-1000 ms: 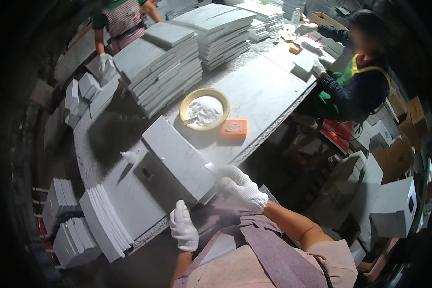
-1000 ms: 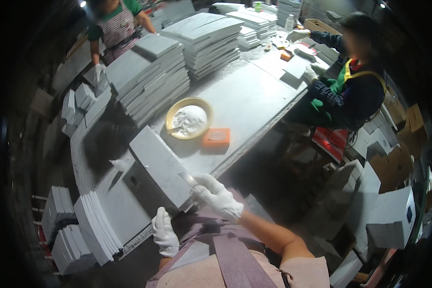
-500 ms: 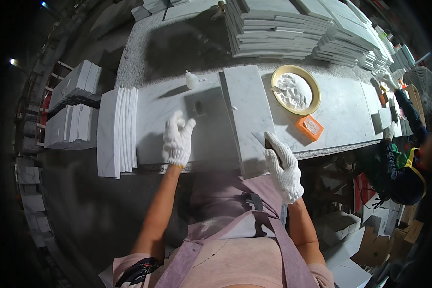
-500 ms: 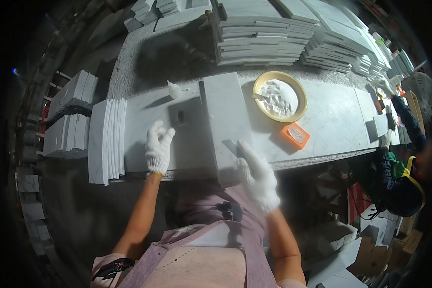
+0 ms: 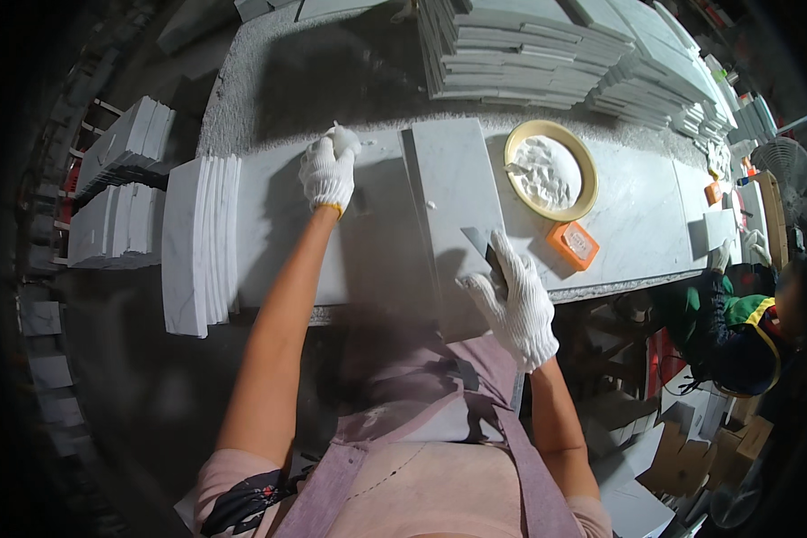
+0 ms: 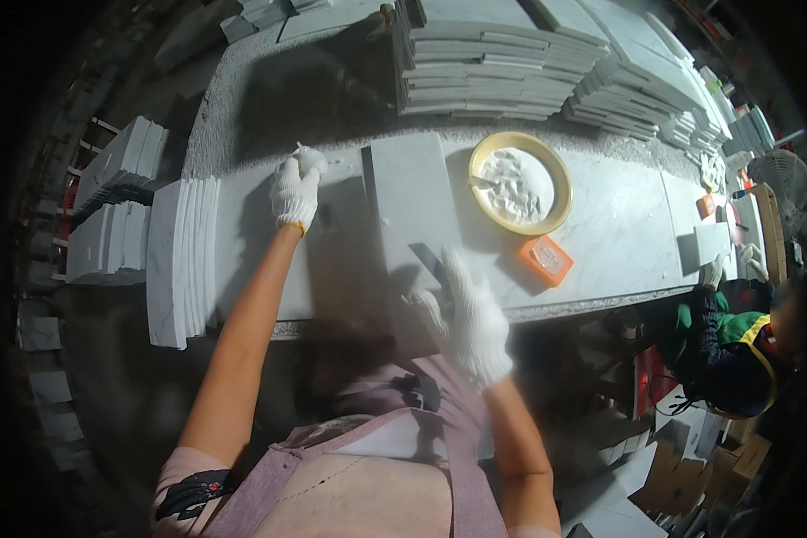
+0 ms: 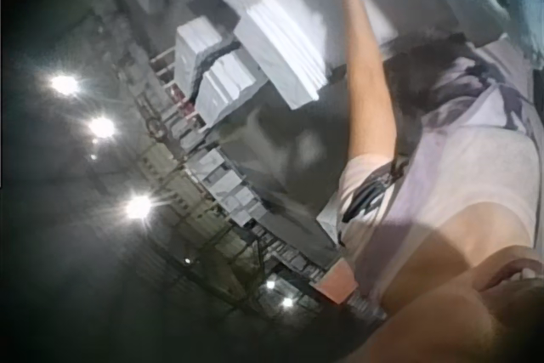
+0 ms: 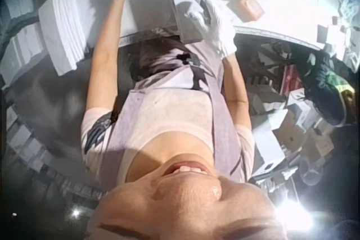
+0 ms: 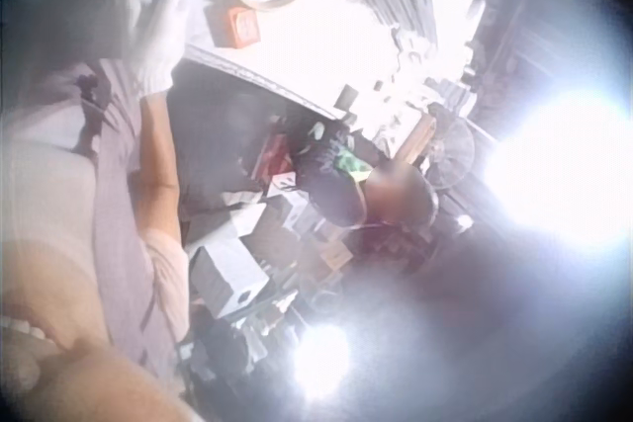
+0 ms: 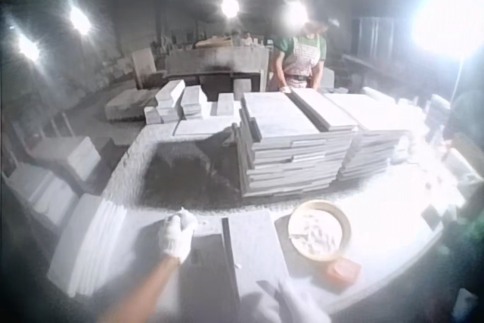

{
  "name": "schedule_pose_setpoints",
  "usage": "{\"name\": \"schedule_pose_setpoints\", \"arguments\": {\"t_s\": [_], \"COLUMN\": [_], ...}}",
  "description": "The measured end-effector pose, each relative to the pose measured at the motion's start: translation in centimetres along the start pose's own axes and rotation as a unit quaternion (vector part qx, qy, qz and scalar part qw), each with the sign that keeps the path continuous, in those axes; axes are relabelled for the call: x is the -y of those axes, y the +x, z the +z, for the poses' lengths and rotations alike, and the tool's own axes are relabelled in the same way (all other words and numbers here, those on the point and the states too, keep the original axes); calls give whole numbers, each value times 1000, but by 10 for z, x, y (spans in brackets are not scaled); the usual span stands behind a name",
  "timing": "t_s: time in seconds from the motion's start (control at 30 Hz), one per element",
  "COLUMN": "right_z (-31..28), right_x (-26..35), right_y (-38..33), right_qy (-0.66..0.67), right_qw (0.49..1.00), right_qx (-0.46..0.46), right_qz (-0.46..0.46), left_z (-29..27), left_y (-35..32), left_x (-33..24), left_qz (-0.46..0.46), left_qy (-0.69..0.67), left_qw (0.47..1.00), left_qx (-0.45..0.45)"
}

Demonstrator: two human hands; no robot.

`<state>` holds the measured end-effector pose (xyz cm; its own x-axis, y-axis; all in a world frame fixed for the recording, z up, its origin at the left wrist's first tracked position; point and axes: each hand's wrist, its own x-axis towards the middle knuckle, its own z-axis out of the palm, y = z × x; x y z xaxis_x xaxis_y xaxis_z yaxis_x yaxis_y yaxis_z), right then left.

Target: The person applies a white paste to the edges of rectangular stone tiles using a small metal scraper and spreads it evenly. They then wipe the edges with a gloved hand and stack the finished tiles on a nearby pile.

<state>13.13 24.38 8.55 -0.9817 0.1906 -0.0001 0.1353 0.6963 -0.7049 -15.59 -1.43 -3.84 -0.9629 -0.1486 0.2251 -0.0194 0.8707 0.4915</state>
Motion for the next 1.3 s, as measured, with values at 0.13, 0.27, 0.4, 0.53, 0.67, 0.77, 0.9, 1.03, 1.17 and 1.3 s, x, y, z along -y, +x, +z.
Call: {"name": "schedule_pose_setpoints", "arguments": {"t_s": [0.13,0.27,0.4,0.53,0.67,0.77,0.9,1.03,1.17,1.3], "right_z": [10,8,5,9,15,19,21,20,19,21], "right_x": [3,11,21,24,22,21,25,31,33,30], "right_y": [15,28,39,46,50,54,56,56,61,57], "right_qy": [-42,-41,-75,-137,-137,-140,-149,-131,-127,-160], "right_qw": [997,998,994,988,987,986,984,987,988,981], "right_qx": [-29,1,31,39,14,11,0,-3,5,8], "right_qz": [-59,-53,-66,-65,-87,-90,-100,-91,-84,-107], "left_z": [-9,-35,-46,-39,-32,-31,-24,-15,-14,-17], "left_y": [-13,-82,-157,-186,-187,-188,-191,-190,-189,-191], "left_x": [-13,-18,-9,4,7,7,9,15,18,14], "left_qz": [-78,-50,9,-29,9,8,22,73,46,11], "left_qy": [-158,-361,-439,-305,-338,-272,-329,-350,-347,-340], "left_qw": [983,931,898,951,941,962,944,933,937,940], "left_qx": [-41,-26,20,47,32,27,4,-30,-14,-1]}}
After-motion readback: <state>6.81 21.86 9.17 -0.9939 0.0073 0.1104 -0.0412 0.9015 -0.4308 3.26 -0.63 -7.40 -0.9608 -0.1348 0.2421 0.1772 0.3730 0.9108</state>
